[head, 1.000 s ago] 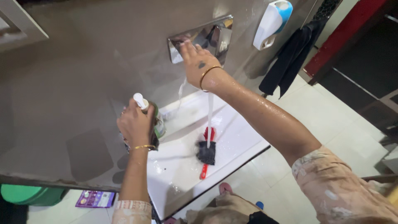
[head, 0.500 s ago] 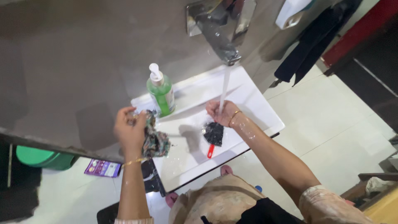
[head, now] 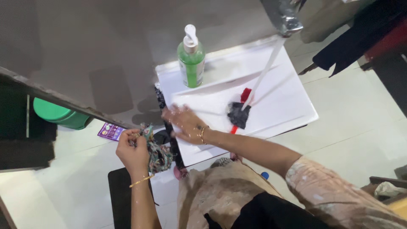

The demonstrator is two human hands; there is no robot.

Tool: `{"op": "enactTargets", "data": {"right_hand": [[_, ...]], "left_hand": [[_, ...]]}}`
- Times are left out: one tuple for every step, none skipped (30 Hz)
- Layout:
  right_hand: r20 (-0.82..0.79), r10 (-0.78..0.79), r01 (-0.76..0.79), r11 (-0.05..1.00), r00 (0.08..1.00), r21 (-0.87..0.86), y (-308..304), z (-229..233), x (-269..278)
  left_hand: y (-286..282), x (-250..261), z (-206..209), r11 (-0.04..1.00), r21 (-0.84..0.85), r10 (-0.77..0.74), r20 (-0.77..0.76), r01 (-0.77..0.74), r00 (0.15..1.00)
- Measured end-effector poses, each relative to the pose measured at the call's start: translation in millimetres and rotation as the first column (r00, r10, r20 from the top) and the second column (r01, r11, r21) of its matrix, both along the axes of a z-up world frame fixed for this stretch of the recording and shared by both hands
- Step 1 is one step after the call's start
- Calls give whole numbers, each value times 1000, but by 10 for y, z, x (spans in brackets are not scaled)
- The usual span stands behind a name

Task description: The person washes their hands with soap and water, then uses a cloth to wipe the sink basin, faucet, and surrounding countertop. They rinse the cloth under running water and continue wiping the sink and counter surfaces.

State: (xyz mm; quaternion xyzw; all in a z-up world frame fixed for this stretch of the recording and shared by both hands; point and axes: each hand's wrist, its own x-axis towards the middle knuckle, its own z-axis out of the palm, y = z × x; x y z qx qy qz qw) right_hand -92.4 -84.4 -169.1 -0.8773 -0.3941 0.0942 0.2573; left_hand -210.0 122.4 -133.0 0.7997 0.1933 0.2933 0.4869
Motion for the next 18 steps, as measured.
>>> {"op": "enactTargets", "data": {"right_hand": [[73, 188, -187, 982, 979, -22, -2, -40, -26], [119, 346, -348, 937, 931, -5, -78, -83, -36], [191, 458, -472, 881, 868, 29, -219, -121, -5], [166, 490, -488, 871, 856, -53, -398, -154, 89], [137, 518, -502, 854, 844, -134, -587, -175, 212], [56, 411, -382, 883, 910, -274, -777, -172, 330], [-6, 284, -260, 872, 959, -415, -959, -147, 434], [83, 231, -150, 826, 970, -543, -1166, -84, 549], [176, 189, -30, 759, 966, -650, -1338, -21, 595], [190, 132, 40, 711, 973, -702, -1500, 41, 574], [208, 76, 108, 655, 975, -748, -1662, 118, 542], [227, 25, 169, 589, 973, -790, -1813, 187, 477], [160, 21, 123, 543, 987, -831, -1944, 239, 401], [92, 10, 75, 497, 996, -864, -2029, 267, 332], [24, -5, 24, 451, 1000, -892, -2099, 283, 280], [-3, 11, -9, 563, 1000, -826, -2115, 260, 250], [-26, 27, -38, 666, 999, -745, -2093, 211, 245], [-41, 43, -60, 761, 998, -647, -2070, 161, 267]], "left_hand": [[24, -43, -3, 1000, -24, 7, -16, -7, 1000], [53, -91, -4, 999, -48, 8, -32, -10, 999], [82, -139, -4, 997, -72, 9, -49, -13, 999], [101, -168, -7, 997, -74, 7, -52, -11, 999], [120, -201, -7, 997, -75, 5, -54, -9, 999], [122, -215, -6, 997, -80, 1, -51, -5, 999], [122, -235, -1, 996, -85, -11, -53, 7, 999], [111, -251, 2, 996, -91, -26, -55, 21, 998], [95, -255, 7, 995, -97, -41, -56, 35, 998], [67, -241, 14, 993, -110, -61, -72, 52, 996], [29, -222, 24, 990, -124, -81, -88, 69, 993], [-36, -216, 30, 987, -140, -98, -106, 83, 990], [-118, -192, 37, 988, -100, -130, -107, 120, 986], [-204, -151, 54, 986, -57, -163, -109, 157, 981], [-306, -106, 76, 981, -13, -195, -112, 194, 974], [-412, -62, 103, 969, 22, -243, -102, 247, 965], [-540, -12, 129, 953, 58, -292, -94, 298, 952], [-656, 38, 165, 932, 98, -341, -86, 349, 936]]}}
